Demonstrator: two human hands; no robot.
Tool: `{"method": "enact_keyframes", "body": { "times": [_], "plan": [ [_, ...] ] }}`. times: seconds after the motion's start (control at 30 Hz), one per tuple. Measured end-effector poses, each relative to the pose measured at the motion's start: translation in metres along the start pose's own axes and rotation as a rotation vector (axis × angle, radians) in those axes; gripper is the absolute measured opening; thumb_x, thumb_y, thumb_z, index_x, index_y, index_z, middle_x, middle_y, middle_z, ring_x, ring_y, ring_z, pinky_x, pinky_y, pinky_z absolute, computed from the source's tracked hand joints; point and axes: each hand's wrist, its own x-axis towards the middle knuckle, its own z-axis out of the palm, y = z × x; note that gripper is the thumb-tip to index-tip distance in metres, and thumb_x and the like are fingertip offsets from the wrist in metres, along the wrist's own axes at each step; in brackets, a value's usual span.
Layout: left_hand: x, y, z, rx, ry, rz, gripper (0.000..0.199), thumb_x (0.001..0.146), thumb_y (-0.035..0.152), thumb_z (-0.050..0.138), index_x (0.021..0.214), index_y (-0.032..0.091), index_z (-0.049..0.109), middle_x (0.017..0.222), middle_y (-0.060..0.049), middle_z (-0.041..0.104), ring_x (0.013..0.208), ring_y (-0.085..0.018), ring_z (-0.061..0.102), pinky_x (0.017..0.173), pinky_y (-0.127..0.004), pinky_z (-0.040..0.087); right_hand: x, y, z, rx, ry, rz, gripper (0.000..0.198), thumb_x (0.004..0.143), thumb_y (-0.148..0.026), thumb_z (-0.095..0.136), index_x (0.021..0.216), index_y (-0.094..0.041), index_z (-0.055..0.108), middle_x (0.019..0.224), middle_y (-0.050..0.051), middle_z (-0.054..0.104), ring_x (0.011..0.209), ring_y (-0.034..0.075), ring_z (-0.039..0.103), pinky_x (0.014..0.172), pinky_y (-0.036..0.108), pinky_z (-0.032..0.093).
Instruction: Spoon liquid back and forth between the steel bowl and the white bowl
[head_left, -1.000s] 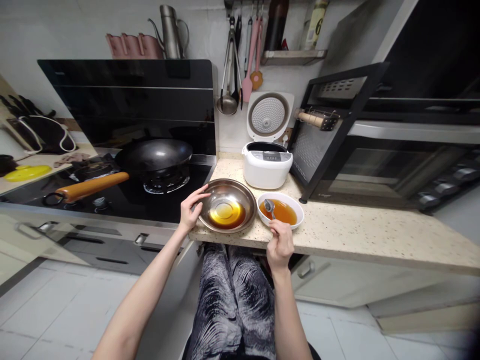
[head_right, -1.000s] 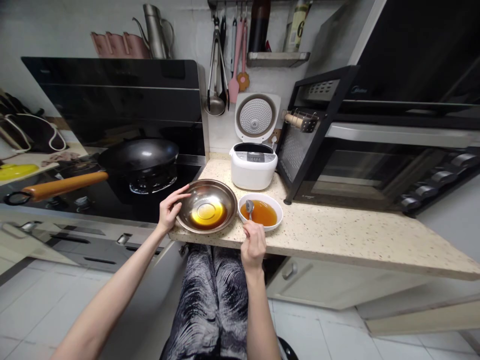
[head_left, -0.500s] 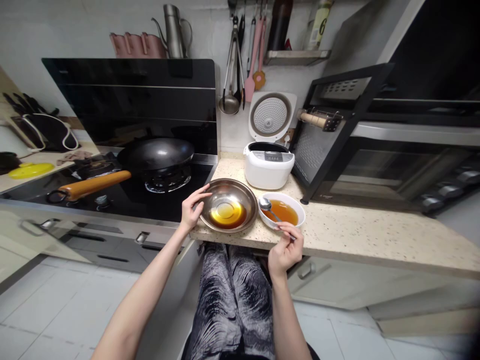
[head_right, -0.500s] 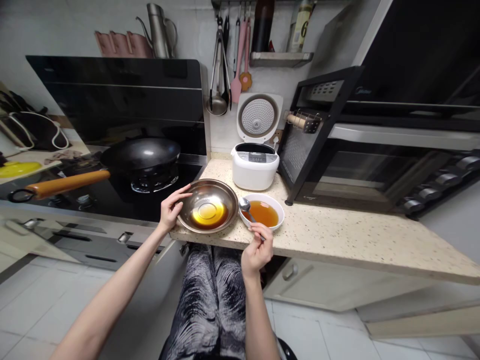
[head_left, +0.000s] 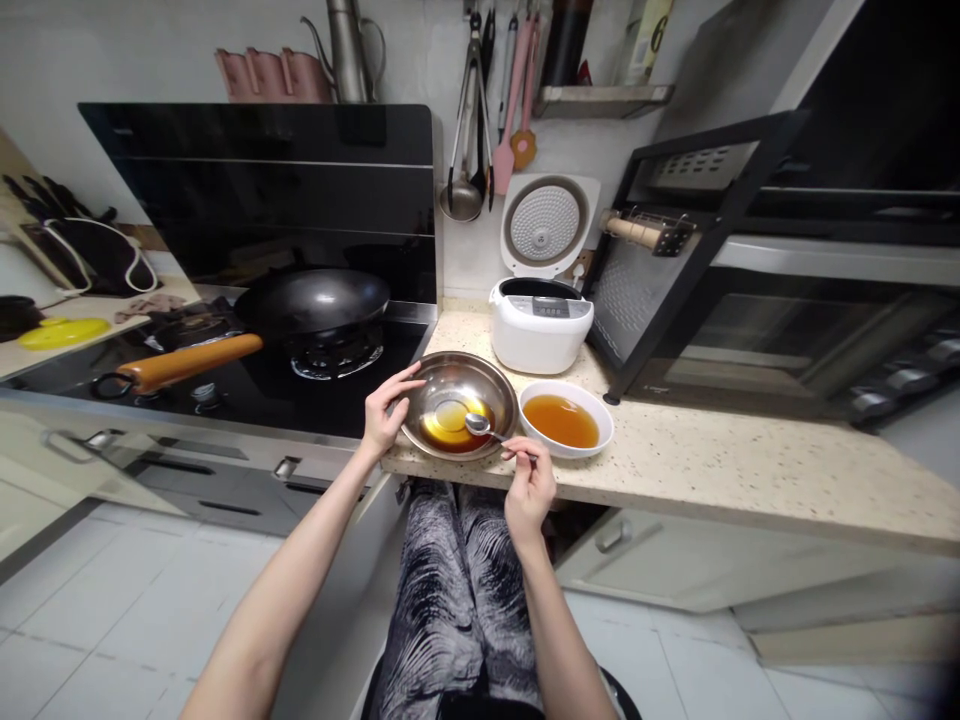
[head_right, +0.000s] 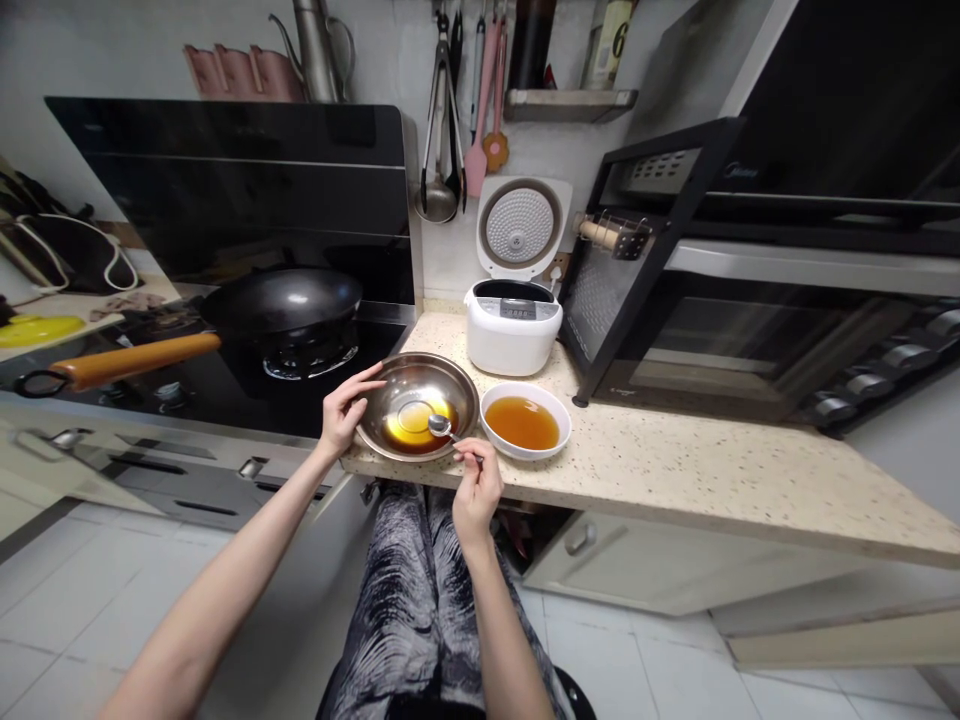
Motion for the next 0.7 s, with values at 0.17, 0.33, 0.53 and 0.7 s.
{"method": "enact_keyframes", "body": {
  "times": [0.17,0.33,0.53,0.7],
  "plan": [
    [0.0006,0.0014,-0.0004,0.006,-0.012,-0.011,0.037,0.098,0.044,0.055,0.115,0.02,0.078,0.144,-0.013,0.066,0.133,-0.033,0.064,0.113,-0.054,0.05,-0.0009,0.0003,0.0001,-0.011,-0.009,0.007,0.022,0.106,-0.028,0.047,0.092,-0.022,0.062,0.087,0.001,0.068,0.074,0.013,0.063,0.071,0.028,0.053],
    [0.0009,0.0038,-0.0003,0.0,-0.006,-0.008,0.036,0.098,0.043,0.056,0.115,0.02,0.078,0.143,-0.013,0.066,0.133,-0.033,0.064,0.113,-0.054,0.05,-0.0009,0.0017,0.0004,-0.007,-0.019,0.009,0.021,0.106,-0.028,0.047,0.091,-0.022,0.062,0.087,0.002,0.068,0.075,0.014,0.063,0.071,0.028,0.053],
    [0.0011,0.0045,-0.0001,0.004,-0.007,-0.012,0.038,0.098,0.045,0.055,0.115,0.02,0.078,0.143,-0.014,0.067,0.133,-0.034,0.064,0.112,-0.055,0.05,-0.0036,0.0038,0.0017,0.025,-0.029,0.048,0.022,0.106,-0.029,0.048,0.091,-0.022,0.062,0.086,0.002,0.068,0.075,0.014,0.063,0.072,0.028,0.052],
    [0.001,0.0038,-0.0001,-0.001,-0.007,-0.008,0.038,0.098,0.045,0.055,0.115,0.02,0.078,0.143,-0.014,0.066,0.133,-0.034,0.064,0.113,-0.055,0.05,-0.0054,0.0037,0.0036,0.036,-0.016,0.1,0.023,0.106,-0.032,0.048,0.091,-0.022,0.063,0.087,0.002,0.068,0.075,0.014,0.063,0.073,0.028,0.052]
  ]
}}
